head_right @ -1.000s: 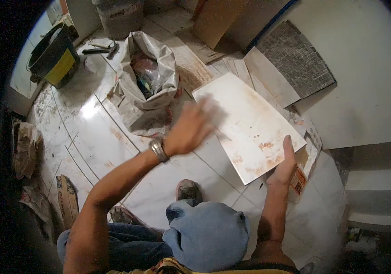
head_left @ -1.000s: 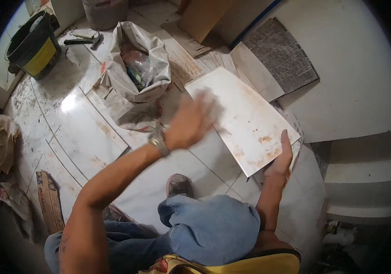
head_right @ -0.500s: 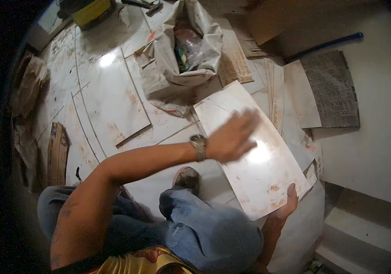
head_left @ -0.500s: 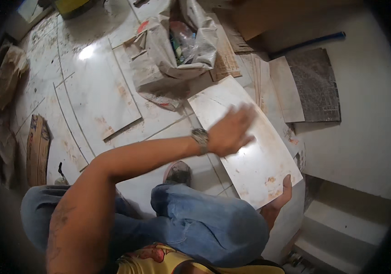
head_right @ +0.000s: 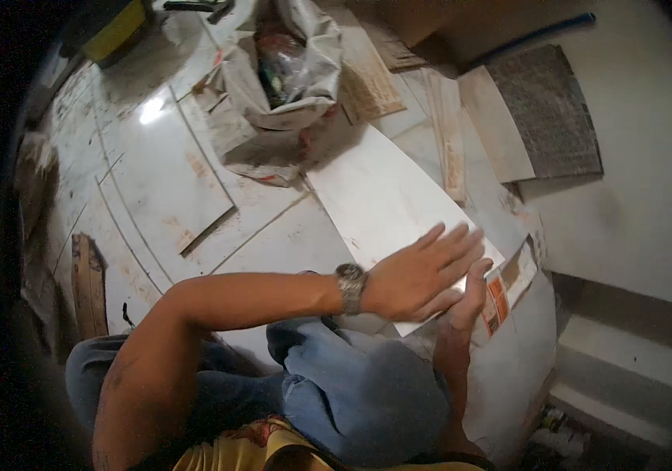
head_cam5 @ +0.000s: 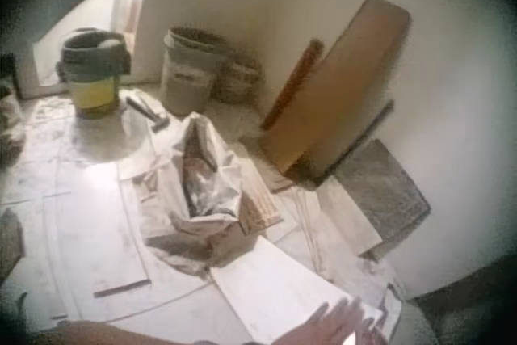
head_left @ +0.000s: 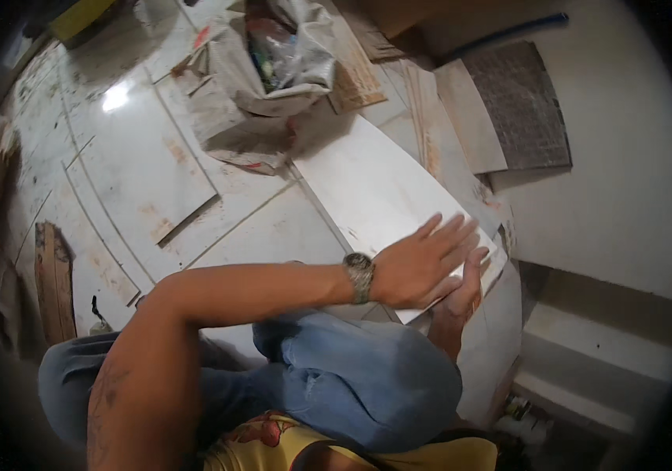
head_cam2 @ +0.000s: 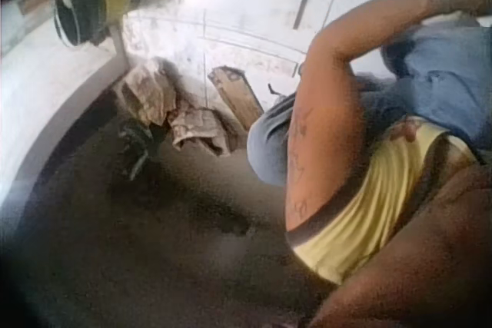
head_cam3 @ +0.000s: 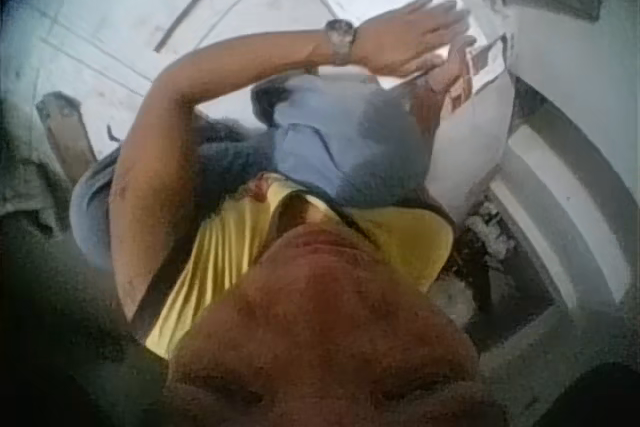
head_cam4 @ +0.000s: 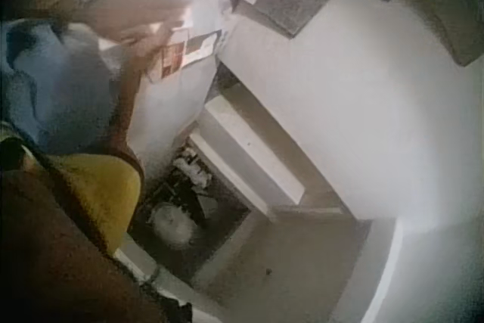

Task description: The person measures tiles using a measuring tape and marks cut lines on them with a pencil.

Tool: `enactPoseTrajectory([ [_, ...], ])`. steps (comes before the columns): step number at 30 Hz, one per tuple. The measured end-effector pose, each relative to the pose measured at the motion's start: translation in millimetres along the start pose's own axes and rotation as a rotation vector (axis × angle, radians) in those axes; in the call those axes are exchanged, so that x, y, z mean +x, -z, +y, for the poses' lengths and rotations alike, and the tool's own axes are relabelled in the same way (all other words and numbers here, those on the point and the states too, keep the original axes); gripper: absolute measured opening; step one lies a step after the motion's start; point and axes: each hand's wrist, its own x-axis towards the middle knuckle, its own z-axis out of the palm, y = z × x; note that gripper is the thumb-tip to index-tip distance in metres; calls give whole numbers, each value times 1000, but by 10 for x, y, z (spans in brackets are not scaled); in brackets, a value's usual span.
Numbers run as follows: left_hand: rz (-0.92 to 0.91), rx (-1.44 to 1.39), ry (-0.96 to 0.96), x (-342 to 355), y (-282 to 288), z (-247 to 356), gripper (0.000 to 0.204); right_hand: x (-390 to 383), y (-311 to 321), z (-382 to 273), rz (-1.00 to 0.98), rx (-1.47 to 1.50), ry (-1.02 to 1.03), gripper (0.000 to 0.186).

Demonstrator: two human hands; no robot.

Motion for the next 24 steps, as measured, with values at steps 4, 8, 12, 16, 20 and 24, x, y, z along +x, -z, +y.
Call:
enactPoseTrajectory([
  [4,-185,124,1,200,571,-149,83,-31,17,-33,-63,91,75,64],
  [8,-91,423,425,605,852,-370,67,65,0,38,-109,155,90,65],
  [12,5,42,-8,382,358,36,67,257,-132,49,-98,216,92,70],
  [16,-18,278,-92,4,522,-617,68,162,-5,-109,9,180,136,70],
  [20,-10,5,690,-148,999,-1619,82,88,241,-212,69,100,275,72],
  [24,169,282,794,90,738,-1291,81,88,309,-185,37,121,234,75],
])
